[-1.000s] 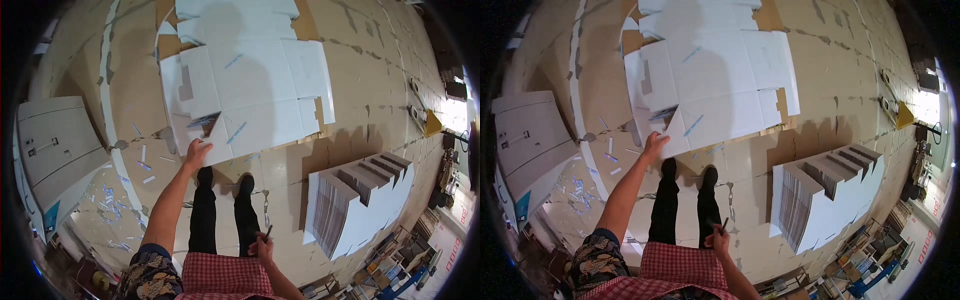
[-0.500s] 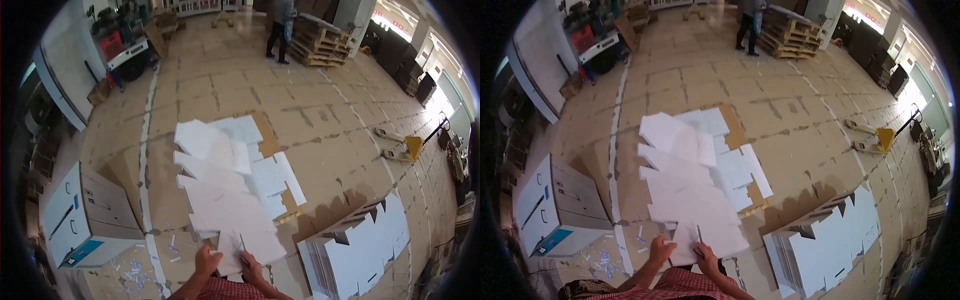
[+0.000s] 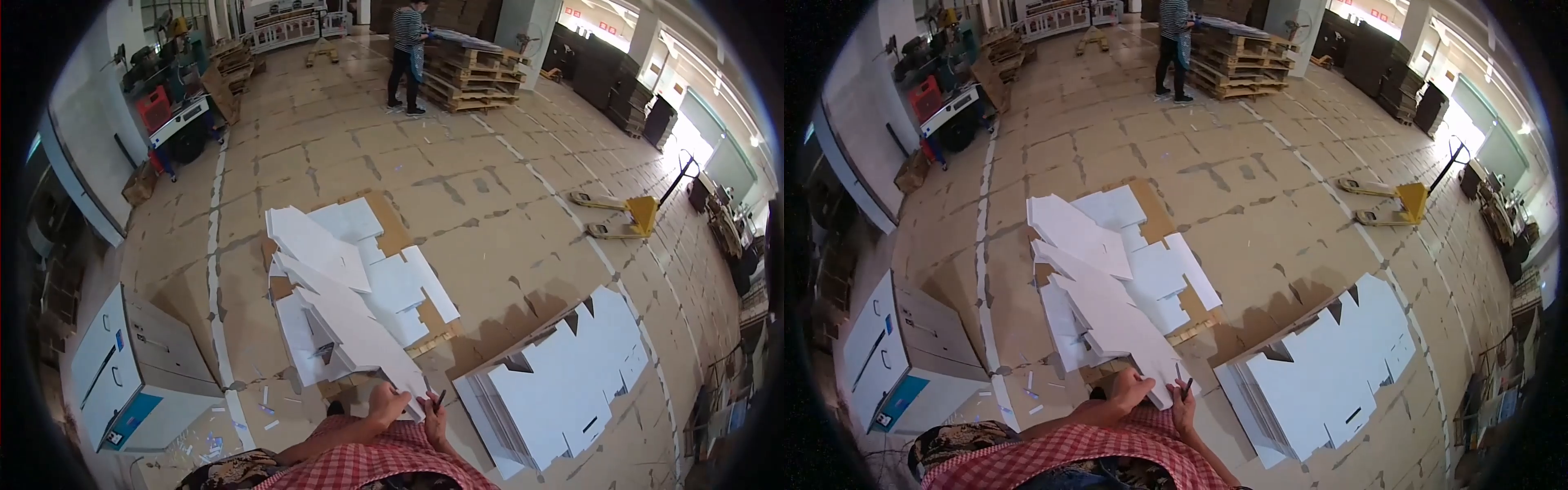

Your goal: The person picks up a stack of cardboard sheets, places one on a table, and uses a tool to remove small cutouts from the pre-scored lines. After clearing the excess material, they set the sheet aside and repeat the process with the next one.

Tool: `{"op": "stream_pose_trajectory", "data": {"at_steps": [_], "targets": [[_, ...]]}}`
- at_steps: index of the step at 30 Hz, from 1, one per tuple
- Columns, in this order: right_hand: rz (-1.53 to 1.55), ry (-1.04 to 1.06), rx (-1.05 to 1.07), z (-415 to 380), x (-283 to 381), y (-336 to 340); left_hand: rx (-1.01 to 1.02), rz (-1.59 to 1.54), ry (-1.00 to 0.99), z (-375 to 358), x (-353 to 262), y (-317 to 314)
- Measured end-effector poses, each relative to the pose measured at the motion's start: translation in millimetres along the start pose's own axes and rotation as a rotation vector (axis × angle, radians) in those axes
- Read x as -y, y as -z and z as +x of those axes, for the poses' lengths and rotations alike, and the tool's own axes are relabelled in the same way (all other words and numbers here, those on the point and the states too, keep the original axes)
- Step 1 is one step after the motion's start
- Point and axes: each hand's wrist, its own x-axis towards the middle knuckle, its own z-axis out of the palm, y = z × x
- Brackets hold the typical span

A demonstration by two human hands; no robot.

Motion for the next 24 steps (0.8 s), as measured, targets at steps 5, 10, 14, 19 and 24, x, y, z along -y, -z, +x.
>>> {"op": "stream_pose_trajectory", "data": {"at_steps": [5, 10, 14, 19, 24], "targets": [[0.096, -0.061, -0.068, 9, 8, 7, 0.056, -0.106, 0.049, 16, -5, -26], [0.029, 0.033, -0.149, 4, 0, 36, 0.125, -0.143, 0.074, 10, -15, -58], [-0.039, 0.023, -0.26, -1, -15, 63, 0.144, -0.075, -0.086, 17, 12, -99], [-0.217, -0.195, -0.213, -28, 26, 82, 0.183, -0.067, -0.234, 2, -18, -112], [-0.202, -0.188, -0.17, -34, 36, 75, 0.26, -0.097, -0.292, 7, -35, -122]]}}
